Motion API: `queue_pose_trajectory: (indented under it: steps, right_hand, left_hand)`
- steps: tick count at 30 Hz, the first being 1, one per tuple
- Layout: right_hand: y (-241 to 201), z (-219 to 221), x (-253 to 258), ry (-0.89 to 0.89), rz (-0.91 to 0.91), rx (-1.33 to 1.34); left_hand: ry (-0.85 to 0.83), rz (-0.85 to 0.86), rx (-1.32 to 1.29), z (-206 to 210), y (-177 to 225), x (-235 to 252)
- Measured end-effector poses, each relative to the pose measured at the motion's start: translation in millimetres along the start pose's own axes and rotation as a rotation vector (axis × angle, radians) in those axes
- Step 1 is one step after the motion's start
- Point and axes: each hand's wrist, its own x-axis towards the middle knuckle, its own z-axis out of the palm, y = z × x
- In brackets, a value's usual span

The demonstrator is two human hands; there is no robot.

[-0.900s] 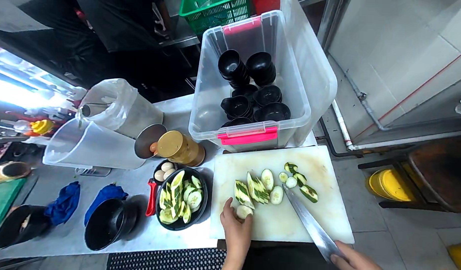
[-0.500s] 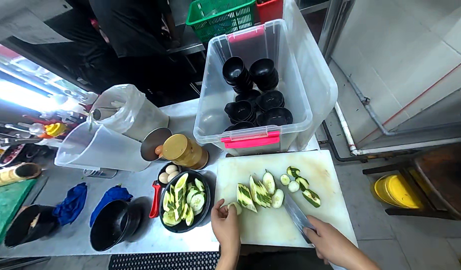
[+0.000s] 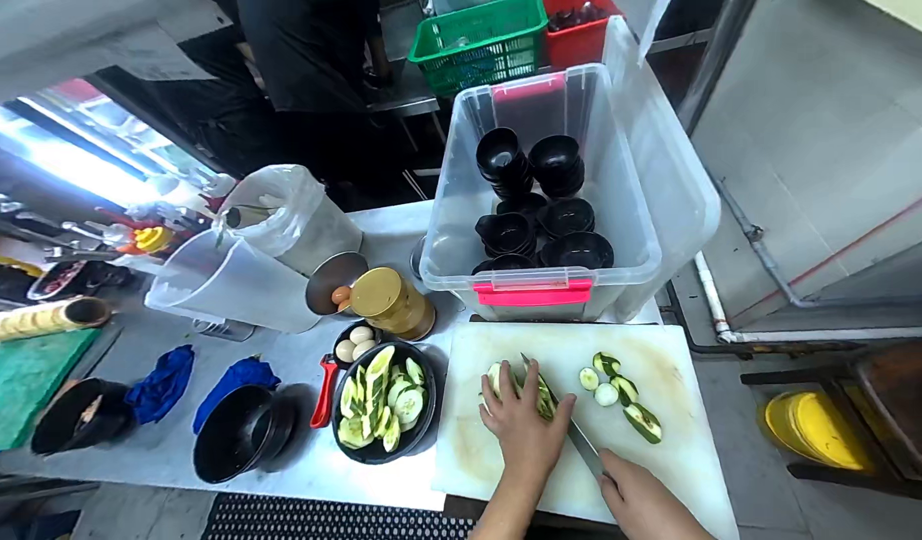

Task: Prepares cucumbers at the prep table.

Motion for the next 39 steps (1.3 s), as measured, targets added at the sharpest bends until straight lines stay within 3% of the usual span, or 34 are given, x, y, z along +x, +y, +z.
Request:
queue_pose_trajectory:
  steps: [5, 12, 17, 27, 33, 39]
  right_hand:
    - [0, 6, 10, -0.037, -0.057, 0.047]
    - [-3, 11, 23, -0.138, -0.089, 0.202]
    - [-23, 9, 21, -0.180, -0.114, 0.185]
    - [-47, 4, 11, -0.111, -0.121, 0.197]
    - [-82, -7, 2, -0.130, -0.155, 0.265]
    - [-157, 6, 45, -0.312, -0.235, 0.309]
  left_hand:
    - [0.102, 0.016, 0.027, 6, -13, 2]
    - [0.321, 0.092, -0.126, 9, -39, -6]
    - [0.429, 0.122, -0.181, 0, -49, -3]
    - [0.408, 0.158, -0.201, -16, -50, 10]
    - [0.419, 0.192, -0.081, -64, -51, 31]
    - [0.430, 0.132, 0.100, -122, -114, 58]
